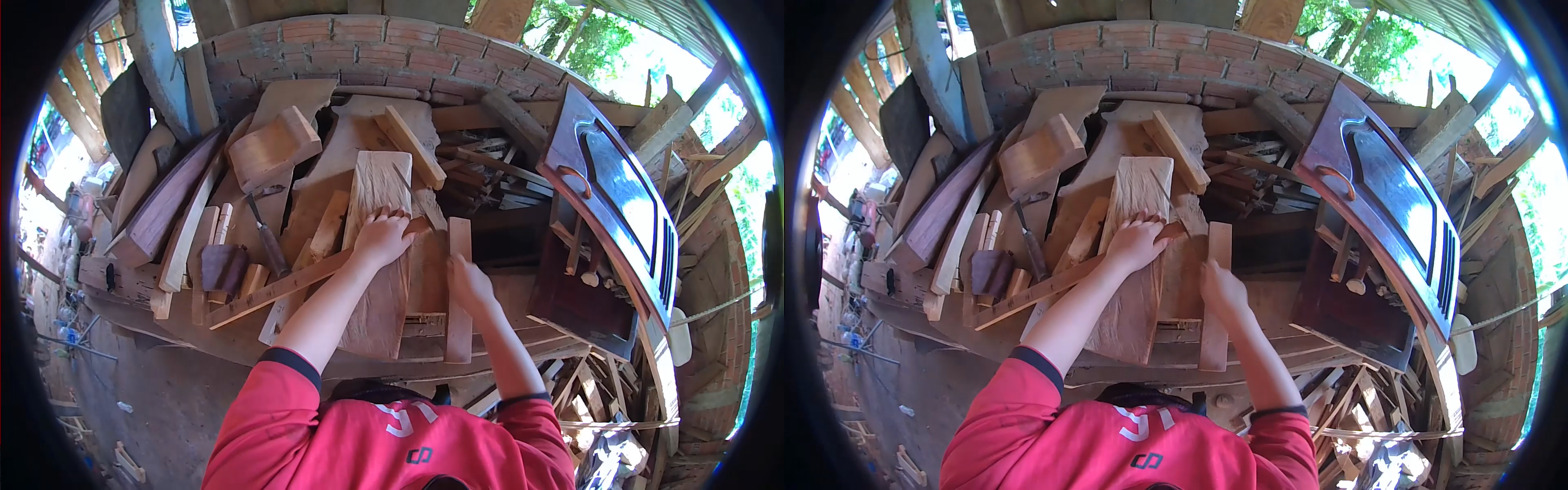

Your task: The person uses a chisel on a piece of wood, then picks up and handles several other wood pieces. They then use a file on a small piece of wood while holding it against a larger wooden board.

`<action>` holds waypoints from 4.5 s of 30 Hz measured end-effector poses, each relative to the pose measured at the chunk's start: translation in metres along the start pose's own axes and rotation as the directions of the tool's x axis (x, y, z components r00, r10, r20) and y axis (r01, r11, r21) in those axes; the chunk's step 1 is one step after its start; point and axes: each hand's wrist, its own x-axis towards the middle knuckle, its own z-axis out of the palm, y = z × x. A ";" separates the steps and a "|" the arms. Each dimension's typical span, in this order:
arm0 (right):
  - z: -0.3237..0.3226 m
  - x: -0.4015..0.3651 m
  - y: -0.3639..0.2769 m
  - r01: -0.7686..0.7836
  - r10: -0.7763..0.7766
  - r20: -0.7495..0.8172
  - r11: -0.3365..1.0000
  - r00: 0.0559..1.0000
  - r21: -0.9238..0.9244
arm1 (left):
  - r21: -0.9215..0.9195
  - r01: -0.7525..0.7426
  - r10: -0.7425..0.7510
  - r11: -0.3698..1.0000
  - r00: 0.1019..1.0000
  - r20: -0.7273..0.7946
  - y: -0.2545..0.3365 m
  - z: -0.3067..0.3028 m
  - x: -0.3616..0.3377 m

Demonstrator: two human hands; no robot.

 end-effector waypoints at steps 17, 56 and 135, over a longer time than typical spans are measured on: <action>-0.033 0.000 -0.006 -0.039 0.027 0.136 0.996 0.990 0.082 | -0.001 0.005 -0.005 1.000 0.998 -0.061 -0.001 -0.001 0.003; -0.028 0.047 -0.036 -0.055 0.049 0.158 0.998 0.986 0.036 | -0.088 0.044 -0.049 0.995 0.997 -0.060 0.001 -0.007 0.002; 0.006 0.028 -0.028 -0.077 0.082 -0.093 0.995 0.992 0.056 | -0.085 -0.090 0.087 0.992 0.996 -0.037 0.000 -0.004 0.005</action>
